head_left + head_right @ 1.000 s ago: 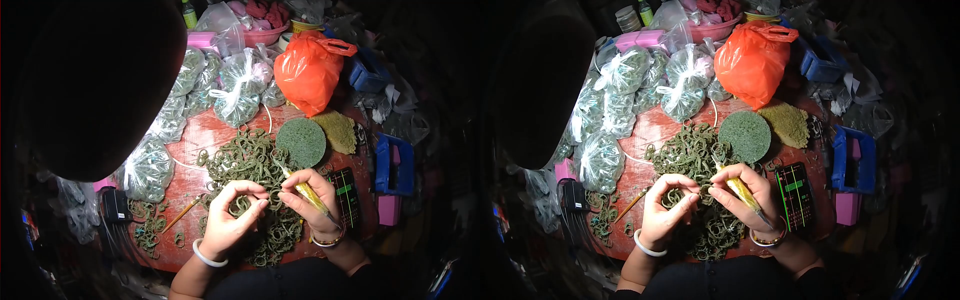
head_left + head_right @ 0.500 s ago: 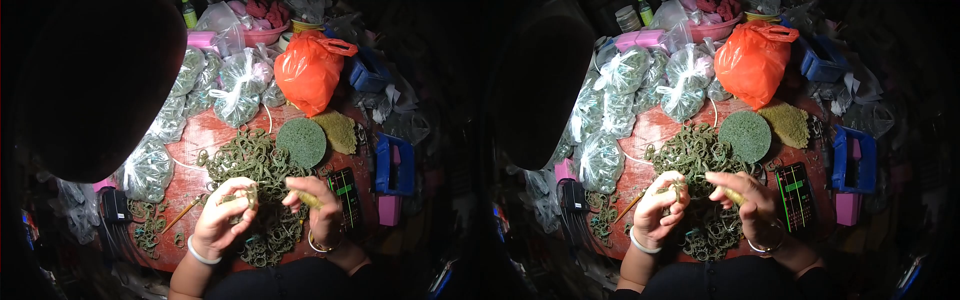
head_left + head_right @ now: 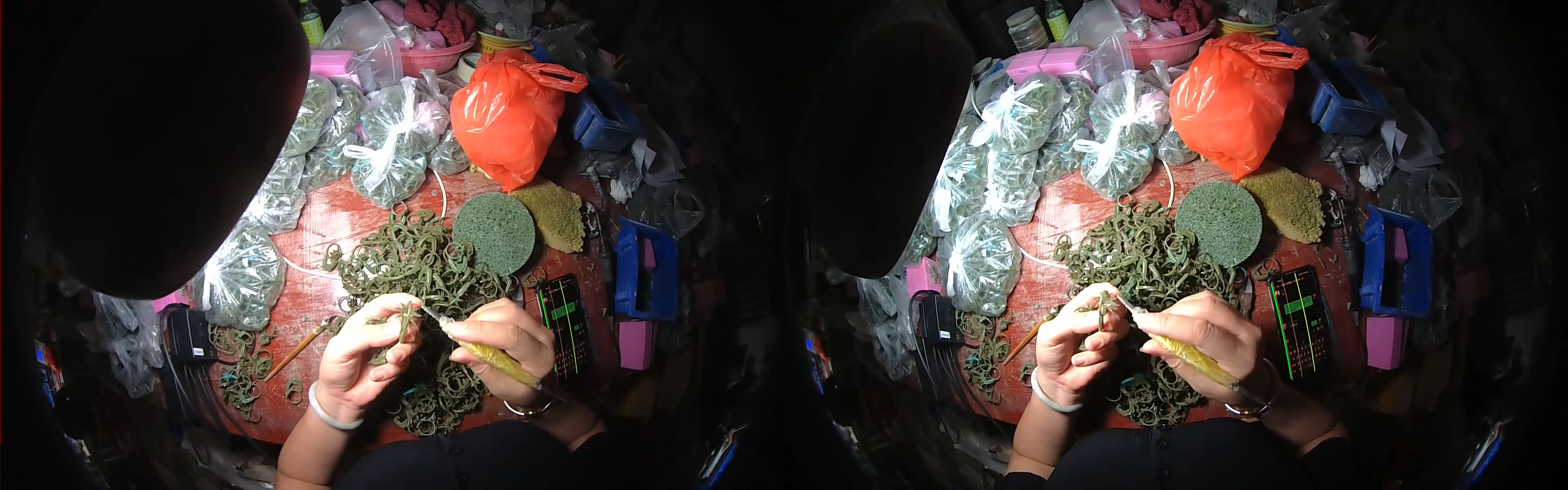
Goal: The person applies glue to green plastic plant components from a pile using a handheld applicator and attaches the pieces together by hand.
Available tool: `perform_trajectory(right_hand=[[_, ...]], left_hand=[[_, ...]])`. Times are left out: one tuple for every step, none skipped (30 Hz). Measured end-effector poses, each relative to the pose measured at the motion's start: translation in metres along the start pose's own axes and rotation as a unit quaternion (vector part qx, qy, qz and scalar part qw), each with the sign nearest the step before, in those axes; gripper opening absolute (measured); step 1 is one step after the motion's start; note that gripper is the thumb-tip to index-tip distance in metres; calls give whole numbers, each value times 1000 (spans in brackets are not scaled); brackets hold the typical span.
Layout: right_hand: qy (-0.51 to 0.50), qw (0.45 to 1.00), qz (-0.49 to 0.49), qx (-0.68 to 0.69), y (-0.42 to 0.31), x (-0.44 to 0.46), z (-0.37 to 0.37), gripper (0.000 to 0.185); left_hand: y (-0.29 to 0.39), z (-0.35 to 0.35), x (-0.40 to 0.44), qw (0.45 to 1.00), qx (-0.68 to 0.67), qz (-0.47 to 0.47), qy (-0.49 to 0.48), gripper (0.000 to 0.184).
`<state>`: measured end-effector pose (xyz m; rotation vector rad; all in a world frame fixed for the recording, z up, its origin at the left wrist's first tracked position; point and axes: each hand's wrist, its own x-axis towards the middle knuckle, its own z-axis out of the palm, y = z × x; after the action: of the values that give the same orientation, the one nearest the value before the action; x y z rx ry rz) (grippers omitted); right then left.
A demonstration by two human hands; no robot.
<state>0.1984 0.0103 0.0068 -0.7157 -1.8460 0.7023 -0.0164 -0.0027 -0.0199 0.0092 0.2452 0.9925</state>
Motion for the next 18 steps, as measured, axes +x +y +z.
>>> perform_trajectory(right_hand=[[-10,1000,-6,10,-1,1,-1,39],[-10,1000,-6,10,-2,1,-1,39],[-17,1000,0,13,-3,1,-1,39],[-24,1000,6,16,-4,2,-1,39],[-24,1000,6,16,-3,1,-1,39],[-19,1000,10,19,-1,0,-1,39],[-15,1000,14,22,-1,0,-1,39],[-15,1000,14,22,-1,0,-1,39],[-10,1000,9,6,-3,1,-1,38],[-4,1000,5,-9,-3,1,0,38],[-4,1000,5,-9,-4,2,0,38],[-5,1000,14,8,-4,2,0,37],[-5,999,23,25,-4,2,-1,36],[-5,999,24,25,-5,3,-2,36],[-19,999,36,31,-7,3,-4,36],[-32,998,47,38,-7,4,-5,36],[-32,998,47,38,-6,4,-4,36],[-17,998,41,32,-5,4,-2,31]], left_hand=[[0,1,0,999,36,14,10,38],[-1,3,-1,997,72,28,20,38],[-1,4,-1,997,72,28,20,38],[-2,6,-2,993,105,35,32,37],[-2,7,-2,988,139,42,45,36],[-3,8,-2,988,139,42,45,36],[-4,10,-2,983,168,53,56,36],[-5,10,-2,976,196,65,67,35],[-4,11,-2,976,196,66,67,35],[-4,11,-2,975,201,61,65,35],[-4,12,-2,975,207,57,61,34],[-4,11,-1,975,207,57,61,34],[-4,10,-1,977,196,55,63,34],[-4,9,-2,979,186,53,65,34],[-4,9,-2,979,186,53,65,34],[-4,10,-2,979,185,52,66,34],[-4,11,-2,979,185,50,66,33],[-4,10,-2,979,185,49,66,33]])
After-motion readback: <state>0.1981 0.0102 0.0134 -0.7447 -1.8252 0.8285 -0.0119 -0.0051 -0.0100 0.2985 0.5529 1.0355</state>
